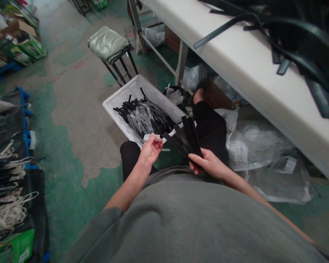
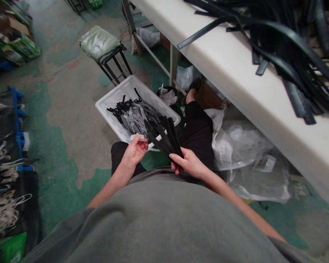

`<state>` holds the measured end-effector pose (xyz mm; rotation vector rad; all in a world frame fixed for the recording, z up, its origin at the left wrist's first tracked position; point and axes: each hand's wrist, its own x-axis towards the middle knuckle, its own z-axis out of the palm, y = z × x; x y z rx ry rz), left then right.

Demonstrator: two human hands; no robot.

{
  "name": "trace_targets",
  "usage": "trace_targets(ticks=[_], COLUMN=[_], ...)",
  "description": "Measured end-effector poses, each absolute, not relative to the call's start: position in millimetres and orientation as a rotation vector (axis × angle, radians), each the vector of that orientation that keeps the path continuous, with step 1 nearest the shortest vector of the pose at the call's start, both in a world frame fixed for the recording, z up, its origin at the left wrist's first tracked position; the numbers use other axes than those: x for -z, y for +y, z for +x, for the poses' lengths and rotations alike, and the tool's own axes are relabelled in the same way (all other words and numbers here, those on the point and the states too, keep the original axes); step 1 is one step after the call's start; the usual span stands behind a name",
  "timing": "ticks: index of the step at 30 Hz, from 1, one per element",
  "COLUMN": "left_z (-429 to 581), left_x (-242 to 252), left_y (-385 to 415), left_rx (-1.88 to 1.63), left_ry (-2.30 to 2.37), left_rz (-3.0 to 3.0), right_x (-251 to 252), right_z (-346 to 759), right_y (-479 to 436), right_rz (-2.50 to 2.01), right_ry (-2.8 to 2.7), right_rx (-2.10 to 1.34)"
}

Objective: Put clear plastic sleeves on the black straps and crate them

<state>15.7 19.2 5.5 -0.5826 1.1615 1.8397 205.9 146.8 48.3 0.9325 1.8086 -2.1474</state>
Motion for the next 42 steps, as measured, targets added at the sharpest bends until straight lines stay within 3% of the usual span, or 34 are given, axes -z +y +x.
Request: trace_targets(ticks=[20, 38, 42], left_z=[13.9, 35.3, 25.7], left_x=[-7.5, 4.7, 4.2], left_y=[17.2, 9.8, 3.7], left_rx=[-1.757, -1.618, -1.724], left_ry=[1.128, 1.166, 1.153], left_rz=[-0.593, -0.503, -0.502], right_x=[-54.2, -43.6, -43.5], right_z=[208.0, 184.2, 181.7], right_y=[139.6, 139.0, 146.0], right_rz=[0.837, 0.886, 0.887], right_ry=[2.039, 1.921, 1.932], right_rx=[2.006, 1.973, 1.927])
